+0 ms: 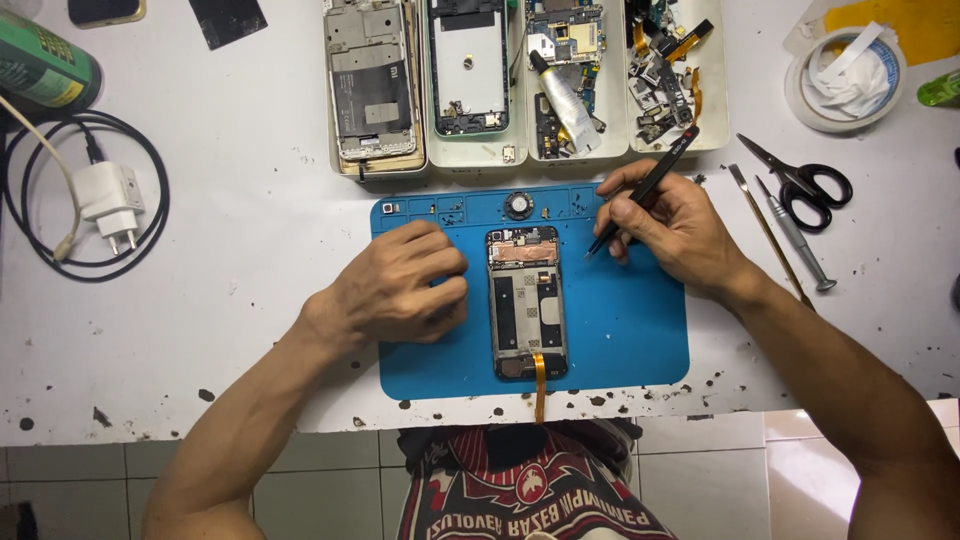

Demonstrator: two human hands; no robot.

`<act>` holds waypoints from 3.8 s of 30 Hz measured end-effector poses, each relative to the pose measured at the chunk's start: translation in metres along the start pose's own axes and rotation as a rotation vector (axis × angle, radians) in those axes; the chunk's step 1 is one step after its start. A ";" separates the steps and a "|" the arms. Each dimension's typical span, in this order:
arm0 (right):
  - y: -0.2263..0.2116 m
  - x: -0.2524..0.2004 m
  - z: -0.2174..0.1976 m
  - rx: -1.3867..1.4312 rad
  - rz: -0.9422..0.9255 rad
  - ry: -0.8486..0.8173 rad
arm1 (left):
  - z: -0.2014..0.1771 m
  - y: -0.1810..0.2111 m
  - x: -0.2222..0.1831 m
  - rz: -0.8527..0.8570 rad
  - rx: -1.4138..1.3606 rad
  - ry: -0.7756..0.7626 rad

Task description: The person uses tweezers to carefully remove small components from the internal circuit board of a disassembled smartphone. They place the removed parts onto a blue silicone mat on the workbench.

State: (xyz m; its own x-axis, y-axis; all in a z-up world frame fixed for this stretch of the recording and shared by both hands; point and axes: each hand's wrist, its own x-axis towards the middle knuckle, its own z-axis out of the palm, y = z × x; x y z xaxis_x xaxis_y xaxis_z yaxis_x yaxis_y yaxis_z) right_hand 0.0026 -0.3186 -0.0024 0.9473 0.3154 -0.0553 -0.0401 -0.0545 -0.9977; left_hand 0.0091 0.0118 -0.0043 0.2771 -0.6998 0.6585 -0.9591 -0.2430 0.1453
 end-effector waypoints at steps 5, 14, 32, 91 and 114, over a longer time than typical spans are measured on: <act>-0.001 0.003 0.003 0.057 0.017 0.026 | 0.001 0.002 0.002 0.010 -0.038 0.011; -0.001 0.006 0.002 0.106 0.040 0.037 | -0.006 0.002 0.007 -0.019 -0.126 -0.032; 0.007 -0.002 0.018 0.104 -0.165 0.157 | -0.003 0.004 0.010 -0.008 -0.169 -0.061; -0.003 0.016 0.042 -0.338 -0.405 0.020 | -0.002 -0.001 0.001 -0.044 -0.057 -0.135; -0.004 0.015 0.040 -0.351 -0.370 0.008 | -0.003 -0.001 0.001 -0.039 -0.063 -0.143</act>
State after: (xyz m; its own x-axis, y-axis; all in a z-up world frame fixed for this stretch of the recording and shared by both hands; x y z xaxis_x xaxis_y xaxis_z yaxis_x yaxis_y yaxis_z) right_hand 0.0045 -0.2753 -0.0007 0.8806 0.3663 0.3006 0.4059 -0.2557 -0.8774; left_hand 0.0104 0.0134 -0.0022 0.3153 -0.7800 0.5406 -0.9480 -0.2322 0.2179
